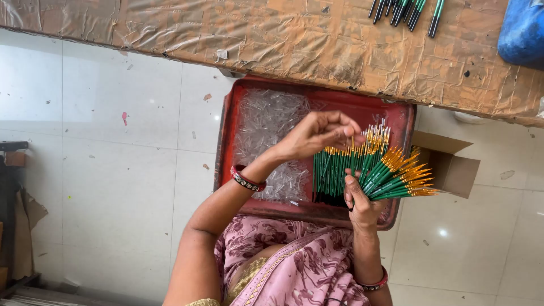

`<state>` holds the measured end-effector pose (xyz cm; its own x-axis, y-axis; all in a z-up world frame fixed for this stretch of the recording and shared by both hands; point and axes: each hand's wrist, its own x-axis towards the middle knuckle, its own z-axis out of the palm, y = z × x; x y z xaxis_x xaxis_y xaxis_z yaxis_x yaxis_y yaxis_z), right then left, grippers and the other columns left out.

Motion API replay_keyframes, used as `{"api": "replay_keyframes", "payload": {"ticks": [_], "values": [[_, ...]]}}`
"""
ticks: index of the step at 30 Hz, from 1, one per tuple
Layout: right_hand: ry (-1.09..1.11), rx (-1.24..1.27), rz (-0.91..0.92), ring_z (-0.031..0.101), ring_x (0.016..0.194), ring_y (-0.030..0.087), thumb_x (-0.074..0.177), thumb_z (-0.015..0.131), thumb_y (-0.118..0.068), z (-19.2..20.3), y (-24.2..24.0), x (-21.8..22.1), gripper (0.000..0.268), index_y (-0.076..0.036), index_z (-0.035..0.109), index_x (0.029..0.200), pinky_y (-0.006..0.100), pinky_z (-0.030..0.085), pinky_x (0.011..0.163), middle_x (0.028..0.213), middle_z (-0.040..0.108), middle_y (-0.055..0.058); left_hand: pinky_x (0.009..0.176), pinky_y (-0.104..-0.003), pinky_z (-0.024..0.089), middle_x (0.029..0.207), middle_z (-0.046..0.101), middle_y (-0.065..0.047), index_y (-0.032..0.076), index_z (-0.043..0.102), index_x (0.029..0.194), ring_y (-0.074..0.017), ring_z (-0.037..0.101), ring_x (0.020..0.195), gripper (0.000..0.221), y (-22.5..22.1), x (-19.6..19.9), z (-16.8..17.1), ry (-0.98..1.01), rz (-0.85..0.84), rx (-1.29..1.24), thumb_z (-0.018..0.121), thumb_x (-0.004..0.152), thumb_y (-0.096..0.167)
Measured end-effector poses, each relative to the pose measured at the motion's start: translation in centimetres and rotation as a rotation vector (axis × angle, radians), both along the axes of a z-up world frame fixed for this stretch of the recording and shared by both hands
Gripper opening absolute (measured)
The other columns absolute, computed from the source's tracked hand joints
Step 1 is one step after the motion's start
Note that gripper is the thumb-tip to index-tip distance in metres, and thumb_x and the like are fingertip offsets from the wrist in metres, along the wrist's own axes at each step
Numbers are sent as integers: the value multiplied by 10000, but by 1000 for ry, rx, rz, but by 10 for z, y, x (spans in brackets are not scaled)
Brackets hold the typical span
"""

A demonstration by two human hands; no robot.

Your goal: The person sorts a collection of small paintbrushes, picking them up from a red tray and organizing them into bundles by hand before placing some in a larger blue container.

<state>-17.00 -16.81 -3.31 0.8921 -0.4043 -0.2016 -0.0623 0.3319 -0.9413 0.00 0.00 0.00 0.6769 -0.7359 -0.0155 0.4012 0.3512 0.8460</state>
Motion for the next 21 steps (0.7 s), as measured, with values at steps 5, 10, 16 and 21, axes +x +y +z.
{"api": "replay_keyframes", "payload": {"ticks": [5, 10, 16, 21], "values": [[-41, -294, 54, 586, 527, 93, 962, 740, -59, -11, -1, 3, 121, 0, 671, 1041, 217, 445, 422, 983, 763, 137, 883, -336, 658, 1099, 779, -115, -44, 668, 1187, -185, 758, 1052, 289, -6, -9, -14, -56, 60, 182, 638, 1052, 210], [-132, -1138, 184, 608, 623, 124, 989, 762, -115, 13, -15, 15, 159, -4, 744, 1101, 252, 444, 522, 852, 700, 86, 713, -307, 649, 938, 811, -70, 3, 740, 1137, -161, 804, 866, 276, -7, -14, -39, -138, 213, 548, 701, 983, 228], [-36, -360, 53, 547, 512, 81, 1035, 707, -126, 27, -8, 17, 185, 27, 700, 1139, 223, 448, 447, 840, 673, 80, 764, -388, 619, 968, 812, -94, 57, 728, 1187, -248, 772, 883, 276, -2, -16, -62, -765, 186, 846, 764, 984, 240], [53, -124, 53, 505, 485, 44, 913, 732, -28, 19, -4, 7, 210, -5, 637, 1100, 196, 363, 385, 1001, 744, 121, 966, -372, 643, 1172, 763, -123, -39, 675, 1282, -191, 738, 1108, 333, -2, 1, -28, -86, 26, 86, 643, 1059, 205]]}}
